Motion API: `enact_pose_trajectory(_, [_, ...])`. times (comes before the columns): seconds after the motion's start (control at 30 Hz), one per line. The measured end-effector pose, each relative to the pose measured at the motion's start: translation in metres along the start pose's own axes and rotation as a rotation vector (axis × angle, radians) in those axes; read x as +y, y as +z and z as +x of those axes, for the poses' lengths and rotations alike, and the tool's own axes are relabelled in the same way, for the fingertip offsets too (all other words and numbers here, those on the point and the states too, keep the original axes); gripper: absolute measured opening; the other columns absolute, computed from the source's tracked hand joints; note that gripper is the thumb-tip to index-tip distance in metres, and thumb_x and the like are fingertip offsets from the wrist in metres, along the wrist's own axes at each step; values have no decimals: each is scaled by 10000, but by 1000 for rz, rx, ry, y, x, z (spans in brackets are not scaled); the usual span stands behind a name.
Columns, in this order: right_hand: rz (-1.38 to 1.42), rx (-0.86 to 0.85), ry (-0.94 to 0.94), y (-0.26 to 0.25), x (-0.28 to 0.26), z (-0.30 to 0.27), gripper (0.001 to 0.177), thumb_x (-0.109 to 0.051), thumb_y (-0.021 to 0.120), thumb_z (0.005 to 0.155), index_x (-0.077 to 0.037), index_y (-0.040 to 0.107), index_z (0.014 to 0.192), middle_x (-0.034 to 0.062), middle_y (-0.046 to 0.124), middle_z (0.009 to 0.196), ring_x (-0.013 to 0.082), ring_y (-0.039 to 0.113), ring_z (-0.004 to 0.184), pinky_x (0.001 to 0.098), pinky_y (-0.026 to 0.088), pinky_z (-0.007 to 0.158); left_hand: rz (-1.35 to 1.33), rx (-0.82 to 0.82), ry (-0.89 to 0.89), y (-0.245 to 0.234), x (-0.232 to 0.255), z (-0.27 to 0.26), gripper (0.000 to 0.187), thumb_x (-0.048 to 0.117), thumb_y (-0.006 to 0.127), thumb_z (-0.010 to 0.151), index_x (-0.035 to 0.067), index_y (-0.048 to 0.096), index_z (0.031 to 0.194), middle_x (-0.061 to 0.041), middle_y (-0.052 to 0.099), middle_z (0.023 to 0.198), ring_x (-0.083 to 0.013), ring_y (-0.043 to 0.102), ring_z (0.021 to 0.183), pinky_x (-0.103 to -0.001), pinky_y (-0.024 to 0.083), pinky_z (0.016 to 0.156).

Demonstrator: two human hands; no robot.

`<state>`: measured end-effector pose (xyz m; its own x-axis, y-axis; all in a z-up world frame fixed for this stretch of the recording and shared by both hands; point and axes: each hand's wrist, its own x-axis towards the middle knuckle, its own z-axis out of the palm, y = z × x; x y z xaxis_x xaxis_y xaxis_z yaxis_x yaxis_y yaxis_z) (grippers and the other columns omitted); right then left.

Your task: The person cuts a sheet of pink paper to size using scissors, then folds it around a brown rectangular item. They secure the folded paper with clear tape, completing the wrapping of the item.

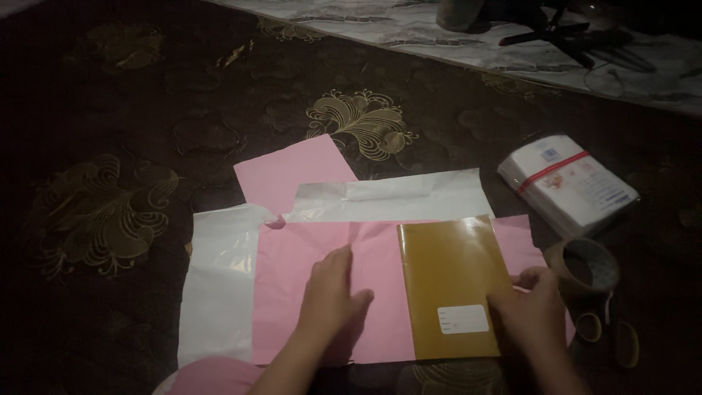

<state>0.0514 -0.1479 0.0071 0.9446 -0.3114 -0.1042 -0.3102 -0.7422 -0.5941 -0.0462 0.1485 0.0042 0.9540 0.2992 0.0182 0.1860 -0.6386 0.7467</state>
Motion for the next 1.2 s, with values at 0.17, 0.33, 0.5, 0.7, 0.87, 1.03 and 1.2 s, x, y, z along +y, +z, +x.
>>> enact_pose_trajectory(0.17, [416, -312, 21, -17, -11, 13, 689, -272, 823, 769, -77, 492, 1341, 274, 703, 1181, 374, 755, 1021, 473, 609, 810, -296, -18, -285, 9, -8, 5, 822, 178, 765, 749, 53, 423, 1486, -157, 612, 1345, -259, 639, 1185, -364, 531, 971])
enact_pose_trajectory(0.33, [743, -799, 8, 3, -28, -16, 443, -382, 666, 934, -72, 513, 1212, 361, 525, 1266, 505, 582, 1184, 448, 551, 959, -291, -55, -349, 23, -29, 11, 751, 199, 757, 776, 47, 479, 1457, -157, 720, 1137, -237, 702, 1051, -344, 556, 926])
enact_pose_trajectory(0.5, [794, -896, -236, 67, -43, -57, 394, -322, 695, 896, -89, 446, 1095, 222, 664, 1381, 316, 641, 1311, 453, 524, 1071, -334, -243, -271, 46, -61, 21, 405, 272, 680, 887, 0, 729, 1184, -111, 789, 1027, -202, 740, 901, -345, 594, 766])
enact_pose_trajectory(0.7, [648, -620, -239, 86, -31, -56, 395, -257, 745, 890, -74, 457, 1088, 208, 687, 1344, 308, 633, 1322, 441, 526, 1084, -854, -212, -412, 55, -71, 19, 320, 186, 631, 902, 0, 716, 1148, -139, 792, 968, -248, 772, 808, -359, 635, 655])
enact_pose_trajectory(0.87, [1026, -681, 155, 30, -21, -18, 374, -427, 583, 932, -111, 493, 1110, 183, 689, 1339, 380, 651, 1207, 531, 551, 922, -761, -85, -282, 75, 14, 19, 381, 34, 602, 805, 10, 728, 1164, -134, 775, 951, -227, 751, 758, -342, 634, 611])
enact_pose_trajectory(1.03, [754, -397, 225, -70, -17, 3, 521, -490, 510, 999, -102, 555, 1344, 255, 629, 1208, 392, 614, 1017, 553, 512, 796, -724, -119, -150, 90, 108, 13, 341, 163, 638, 943, 55, 690, 1263, -85, 728, 934, -128, 688, 740, -259, 574, 664])
enact_pose_trajectory(1.2, [363, -296, 96, -96, -41, 6, 704, -31, 788, 807, -12, 395, 1390, 340, 643, 1179, 471, 745, 981, 548, 649, 750, -823, -182, -146, 92, 133, 9, 359, 131, 644, 925, 48, 675, 1273, -92, 707, 946, -116, 646, 724, -269, 557, 648])
